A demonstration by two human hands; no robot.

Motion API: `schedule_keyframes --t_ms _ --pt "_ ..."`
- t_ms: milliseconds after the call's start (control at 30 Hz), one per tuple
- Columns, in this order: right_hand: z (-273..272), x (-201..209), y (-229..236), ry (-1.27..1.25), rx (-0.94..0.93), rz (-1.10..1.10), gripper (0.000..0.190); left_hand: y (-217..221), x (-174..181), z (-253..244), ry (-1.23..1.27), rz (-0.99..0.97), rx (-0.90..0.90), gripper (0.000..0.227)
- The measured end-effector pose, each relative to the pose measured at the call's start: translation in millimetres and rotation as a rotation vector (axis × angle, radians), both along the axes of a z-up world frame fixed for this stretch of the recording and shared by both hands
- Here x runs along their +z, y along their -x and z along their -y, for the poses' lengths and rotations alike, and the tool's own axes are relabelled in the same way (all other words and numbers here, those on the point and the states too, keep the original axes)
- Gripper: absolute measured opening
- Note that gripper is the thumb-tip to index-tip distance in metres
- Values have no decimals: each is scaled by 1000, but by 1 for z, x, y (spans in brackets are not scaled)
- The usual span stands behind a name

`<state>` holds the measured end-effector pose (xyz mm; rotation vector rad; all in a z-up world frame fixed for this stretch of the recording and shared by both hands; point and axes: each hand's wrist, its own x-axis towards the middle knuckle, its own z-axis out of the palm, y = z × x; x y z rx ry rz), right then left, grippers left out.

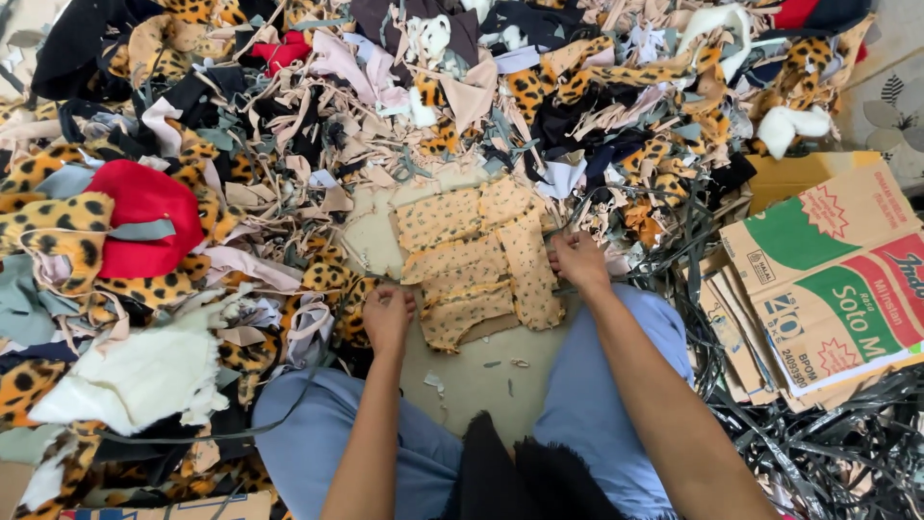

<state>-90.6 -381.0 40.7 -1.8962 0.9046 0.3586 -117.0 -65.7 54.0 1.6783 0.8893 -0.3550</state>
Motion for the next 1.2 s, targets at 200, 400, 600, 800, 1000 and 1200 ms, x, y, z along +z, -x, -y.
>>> schedule_keyframes --t_ms 200,400,600,800,1000,1200 --pt "-8 17 8 98 119 -76 46 3 9 0 18 -22 -13 36" --pt "-5 7 12 161 187 -81 46 7 1 -4 -27 -33 -67 34" --pt "-34 57 21 226 299 -119 46 20 21 7 -89 24 -115 36" --pt "-18 16 23 262 360 -83 50 27 -130 -17 -277 263 -132 32" --pt "-24 41 32 269 387 -35 48 34 -79 11 -392 505 3 24" --pt "-10 36 54 667 223 651 9 29 3 120 -155 665 -340 9"
